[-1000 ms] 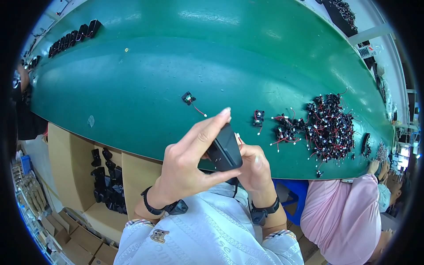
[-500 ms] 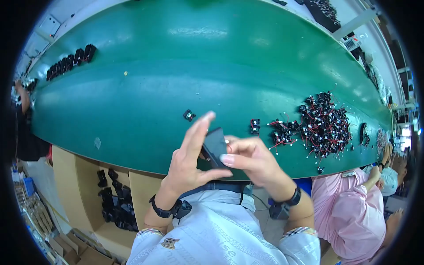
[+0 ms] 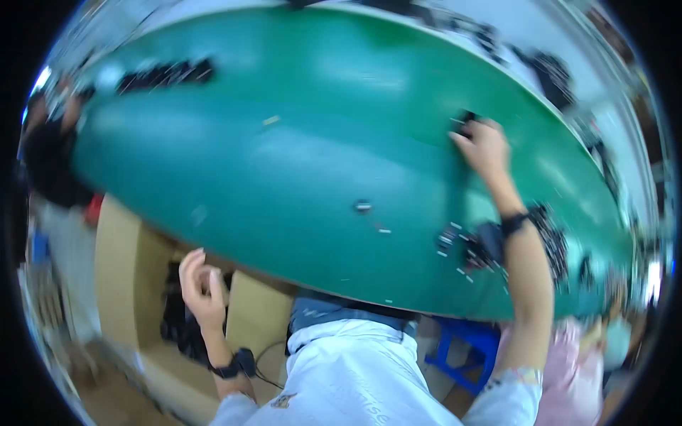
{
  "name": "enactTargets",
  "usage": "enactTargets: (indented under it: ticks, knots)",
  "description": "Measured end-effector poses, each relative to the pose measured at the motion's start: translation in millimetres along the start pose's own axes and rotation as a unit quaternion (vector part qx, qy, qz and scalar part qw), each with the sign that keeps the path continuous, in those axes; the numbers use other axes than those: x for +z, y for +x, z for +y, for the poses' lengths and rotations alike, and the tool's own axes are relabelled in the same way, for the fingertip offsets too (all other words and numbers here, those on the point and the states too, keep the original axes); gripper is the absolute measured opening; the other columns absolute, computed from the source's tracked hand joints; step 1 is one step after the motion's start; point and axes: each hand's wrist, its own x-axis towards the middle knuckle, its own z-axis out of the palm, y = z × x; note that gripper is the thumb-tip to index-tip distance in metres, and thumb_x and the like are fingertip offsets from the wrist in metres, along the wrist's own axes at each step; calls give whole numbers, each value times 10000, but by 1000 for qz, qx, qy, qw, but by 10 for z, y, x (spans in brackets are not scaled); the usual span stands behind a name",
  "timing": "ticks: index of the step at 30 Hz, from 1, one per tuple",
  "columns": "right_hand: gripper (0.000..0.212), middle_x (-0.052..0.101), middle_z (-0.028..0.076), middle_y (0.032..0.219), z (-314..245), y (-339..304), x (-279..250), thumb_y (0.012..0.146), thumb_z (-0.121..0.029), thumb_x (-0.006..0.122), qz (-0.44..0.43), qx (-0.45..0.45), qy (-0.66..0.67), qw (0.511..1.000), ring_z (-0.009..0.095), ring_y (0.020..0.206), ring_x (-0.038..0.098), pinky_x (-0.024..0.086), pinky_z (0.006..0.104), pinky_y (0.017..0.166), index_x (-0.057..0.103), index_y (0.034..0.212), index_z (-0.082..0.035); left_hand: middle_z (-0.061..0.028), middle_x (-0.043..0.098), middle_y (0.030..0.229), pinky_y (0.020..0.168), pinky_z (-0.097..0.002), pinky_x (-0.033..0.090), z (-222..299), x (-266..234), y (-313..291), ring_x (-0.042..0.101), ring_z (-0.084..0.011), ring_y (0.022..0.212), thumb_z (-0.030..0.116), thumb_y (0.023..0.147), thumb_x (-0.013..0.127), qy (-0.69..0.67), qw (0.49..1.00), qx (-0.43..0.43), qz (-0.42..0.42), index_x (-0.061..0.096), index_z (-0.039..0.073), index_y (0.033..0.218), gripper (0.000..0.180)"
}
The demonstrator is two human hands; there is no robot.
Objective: The person picks up a circuit board and a plastic housing, fits the board into the housing, and snaps a cover onto the assembly. They then place the completed unit on the table and reach into a box to retrieve more housings to repeat the process.
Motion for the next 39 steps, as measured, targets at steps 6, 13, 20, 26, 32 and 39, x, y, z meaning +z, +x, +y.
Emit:
enactTargets:
  ticks: [6, 13, 20, 26, 32, 39]
  knots:
    - [433, 707, 193, 1150, 1132, -109, -123, 899, -356, 750, -32, -37, 54, 997, 304, 1178, 629, 478, 389, 996, 727, 1068, 42, -124, 607, 1188, 758, -316, 529, -1275, -1045, -727, 646, -205, 876, 45, 885, 658, 166, 961, -194, 106, 604, 18, 1189, 310]
    - [513, 530, 195, 1437, 1373, 8, -95, 935, -357, 714, -97, -49, 29, 994, 300, 1266, 564, 449, 380, 1037, 634, 1280, 14, -192, 634, 1162, 915, -427, 513, -2021, -1984, -2164, 646, -343, 1029, 206, 822, 736, 287, 863, -394, 130, 614, 22, 1188, 427]
    - [421, 529, 126, 1442, -1472, -1065, -1132, 927, -213, 627, -174, -207, 320, 908, 233, 1275, 535, 425, 353, 1016, 607, 1300, -18, -294, 272, 1590, 1160, -514, 341, -2886, -1955, -2234, 349, -472, 1427, 683, 736, 737, 353, 688, -619, -141, 347, 66, 1538, 1084]
    - [356, 630, 165, 1261, -4150, -2153, -254, 917, -241, 700, -371, -476, 440, 666, 300, 1174, 610, 481, 384, 981, 652, 1177, -3, -276, 421, 1526, 1192, -496, 304, -3000, -2074, -2571, 318, -462, 1455, 784, 732, 662, 307, 696, -601, -246, 518, 1, 1438, 1064]
    - [794, 455, 204, 1504, -5234, -2690, 1814, 848, -616, 689, -566, -268, 35, 779, 450, 1352, 466, 436, 502, 1092, 556, 1413, -74, -205, 396, 1563, 1054, -588, 450, -2069, -1878, -2232, 414, -466, 1392, 787, 762, 646, 14, 693, -705, -152, 287, 150, 1580, 1097]
    - [895, 580, 265, 1377, -5267, -2606, 2262, 798, -739, 631, -625, -420, 10, 657, 376, 1286, 562, 421, 425, 1108, 655, 1282, 14, -245, 376, 1565, 1081, -532, 426, -2055, -1664, -2599, 460, -436, 1366, 659, 788, 713, -77, 728, -668, -130, 248, 114, 1593, 1077]
